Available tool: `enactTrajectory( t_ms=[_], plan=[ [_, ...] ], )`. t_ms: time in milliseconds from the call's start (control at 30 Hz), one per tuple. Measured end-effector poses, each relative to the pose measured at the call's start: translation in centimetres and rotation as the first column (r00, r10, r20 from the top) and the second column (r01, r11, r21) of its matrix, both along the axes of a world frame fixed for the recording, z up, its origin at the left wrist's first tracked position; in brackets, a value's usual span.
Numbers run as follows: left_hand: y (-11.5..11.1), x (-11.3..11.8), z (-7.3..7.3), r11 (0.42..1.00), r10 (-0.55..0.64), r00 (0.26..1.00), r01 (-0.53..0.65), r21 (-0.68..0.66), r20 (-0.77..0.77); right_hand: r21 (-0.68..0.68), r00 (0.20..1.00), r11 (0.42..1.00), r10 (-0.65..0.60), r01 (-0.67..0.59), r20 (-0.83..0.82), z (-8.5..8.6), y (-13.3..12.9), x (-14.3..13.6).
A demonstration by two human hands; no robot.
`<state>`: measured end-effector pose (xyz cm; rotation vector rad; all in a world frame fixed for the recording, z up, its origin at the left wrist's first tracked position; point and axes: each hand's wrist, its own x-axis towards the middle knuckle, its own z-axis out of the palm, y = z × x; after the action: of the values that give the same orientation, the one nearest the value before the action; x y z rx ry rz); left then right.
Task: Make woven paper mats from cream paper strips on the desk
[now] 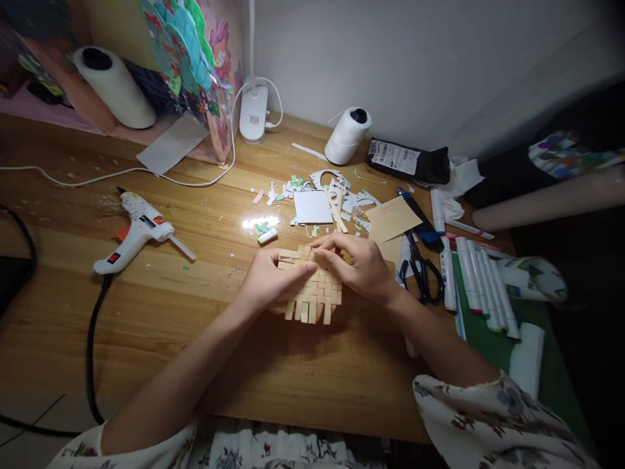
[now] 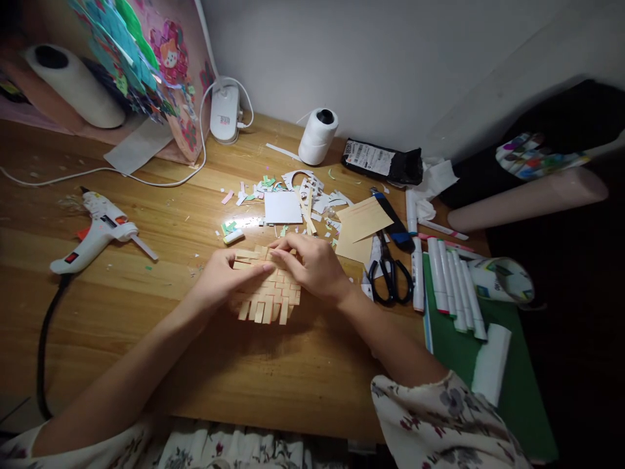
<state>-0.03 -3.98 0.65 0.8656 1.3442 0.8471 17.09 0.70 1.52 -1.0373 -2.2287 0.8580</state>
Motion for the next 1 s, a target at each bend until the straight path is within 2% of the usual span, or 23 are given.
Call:
enactTrajectory(
  t_ms=[67, 133, 267, 433, 633, 733, 867, 1000],
  plan=[
    [0.0, 0.0, 0.0, 1.000, -0.003, 1.000, 0.003, -0.010, 0.029, 0.034, 0.989, 0.998, -0.044, 0.049, -0.138, -0.1, 0.0, -0.1],
    [0.0, 0.0, -0.1, 1.000, -0.007, 0.998, 0.008, -0.020, 0.059, 0.085, 0.980, 0.996, 0.009, 0.008, -0.197, -0.2, 0.2, 0.0],
    [-0.2, 0.3, -0.3, 1.000, -0.025, 0.995, 0.023, 0.015, 0.095, 0.153, 0.975, 0.979, 0.160, -0.136, -0.156, -0.5, 0.9, 0.2],
    [-0.7, 0.5, -0.8, 0.995, -0.057, 0.995, 0.051, 0.082, 0.079, 0.172, 0.976, 0.976, 0.160, -0.134, -0.147, -0.6, 1.0, 0.1],
    [-0.8, 0.6, -1.0, 0.990, -0.054, 0.997, 0.045, 0.135, 0.062, 0.238, 0.987, 0.962, 0.152, -0.133, -0.062, -0.3, 0.8, -0.1],
    [-0.7, 0.6, -0.8, 0.990, -0.058, 0.997, 0.052, 0.132, 0.045, 0.233, 0.982, 0.960, 0.178, -0.159, -0.063, -0.3, 0.9, -0.1],
    [-0.7, 0.4, -0.6, 0.991, -0.085, 0.996, 0.080, 0.110, 0.037, 0.178, 0.962, 0.963, 0.229, -0.202, -0.151, -0.3, 1.3, 0.0],
    [-0.7, 0.3, -0.5, 0.983, -0.111, 0.994, 0.108, 0.147, 0.009, 0.142, 0.946, 0.955, 0.281, -0.259, -0.165, -0.1, 1.7, 0.0]
  ],
)
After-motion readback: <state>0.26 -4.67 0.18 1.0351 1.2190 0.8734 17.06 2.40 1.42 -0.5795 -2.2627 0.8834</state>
